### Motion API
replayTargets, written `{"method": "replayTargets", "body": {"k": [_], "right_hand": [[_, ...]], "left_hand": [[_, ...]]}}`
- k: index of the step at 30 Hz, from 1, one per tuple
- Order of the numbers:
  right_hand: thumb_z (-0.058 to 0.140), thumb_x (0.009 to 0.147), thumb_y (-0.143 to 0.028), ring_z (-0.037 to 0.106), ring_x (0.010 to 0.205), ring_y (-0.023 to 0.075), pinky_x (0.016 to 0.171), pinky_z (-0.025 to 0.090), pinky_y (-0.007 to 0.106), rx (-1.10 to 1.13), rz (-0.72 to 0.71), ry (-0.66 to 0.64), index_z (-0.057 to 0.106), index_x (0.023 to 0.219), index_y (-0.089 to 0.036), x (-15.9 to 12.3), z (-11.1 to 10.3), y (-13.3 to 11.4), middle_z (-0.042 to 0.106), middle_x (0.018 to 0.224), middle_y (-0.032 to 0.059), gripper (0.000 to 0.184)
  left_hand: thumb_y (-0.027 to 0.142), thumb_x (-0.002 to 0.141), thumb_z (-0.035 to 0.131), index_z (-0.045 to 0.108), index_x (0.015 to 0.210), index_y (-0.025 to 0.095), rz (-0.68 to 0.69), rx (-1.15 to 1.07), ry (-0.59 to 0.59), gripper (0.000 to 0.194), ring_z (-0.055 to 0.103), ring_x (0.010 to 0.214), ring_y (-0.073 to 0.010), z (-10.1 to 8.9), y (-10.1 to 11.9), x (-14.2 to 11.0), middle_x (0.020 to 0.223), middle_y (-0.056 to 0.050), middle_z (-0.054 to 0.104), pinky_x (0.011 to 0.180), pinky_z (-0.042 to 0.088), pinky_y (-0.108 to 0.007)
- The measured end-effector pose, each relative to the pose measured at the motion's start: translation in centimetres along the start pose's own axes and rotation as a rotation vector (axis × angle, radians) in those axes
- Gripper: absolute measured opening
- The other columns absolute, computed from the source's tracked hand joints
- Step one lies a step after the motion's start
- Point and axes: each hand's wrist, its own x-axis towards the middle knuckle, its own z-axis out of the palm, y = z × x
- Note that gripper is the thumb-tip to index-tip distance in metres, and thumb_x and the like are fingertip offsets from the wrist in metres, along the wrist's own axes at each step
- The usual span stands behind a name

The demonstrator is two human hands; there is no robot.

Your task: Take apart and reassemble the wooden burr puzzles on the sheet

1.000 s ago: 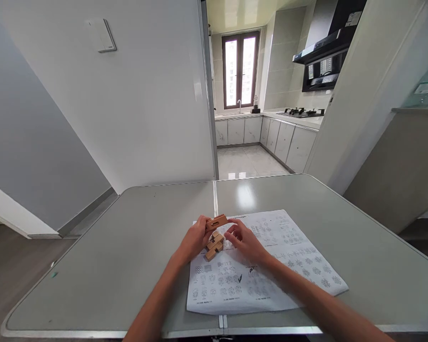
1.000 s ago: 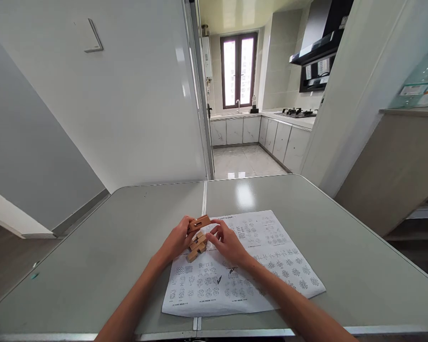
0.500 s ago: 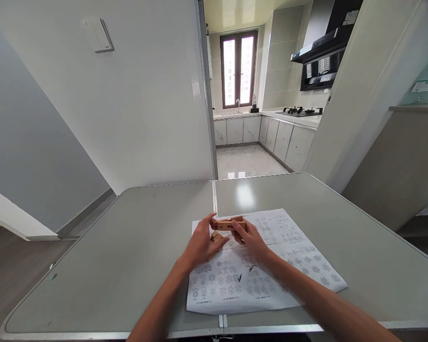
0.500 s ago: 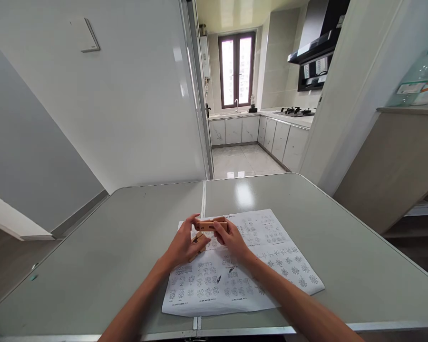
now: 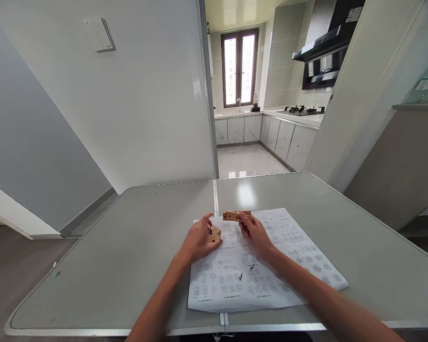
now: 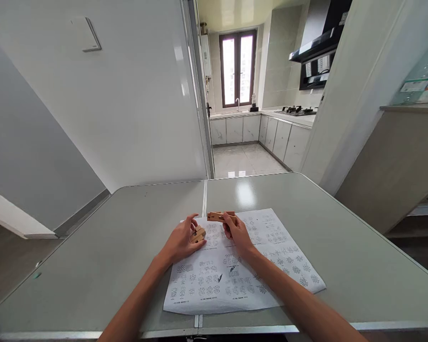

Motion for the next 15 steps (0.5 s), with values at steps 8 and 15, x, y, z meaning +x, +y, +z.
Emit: {"method": "replayTargets", "body": {"k": [8,15], "right_hand": [[0.073,0.084,-0.069,0.038,0.052,0.0102,0.048,0.028,0.026,-0.073,-0.024,-0.085,0.058,0.082,-0.021,-0.1,-0.1,0.6,0.050,0.064,-0.0045,0.050],[0.073,0.085,-0.065,0.035,0.051,0.0096,0.048,0.024,0.026,-0.046,0.000,-0.257,0.065,0.095,-0.018,-0.3,0.0,0.9,0.049,0.062,-0.0051,0.049]], "left_hand": [[0.039,0.083,0.076,0.041,0.145,0.024,-0.094,0.086,0.210,0.072,0.064,0.110,-0.0321,0.7,-2.3,0.5,0.120,-0.010,0.065,0.100,0.048,-0.052],[0.035,0.104,0.045,0.062,0.122,0.022,0.014,-0.201,0.348,0.028,0.066,0.098,-0.0226,-0.1,0.9,0.6,0.115,-0.010,0.069,0.089,0.052,-0.036]]}}
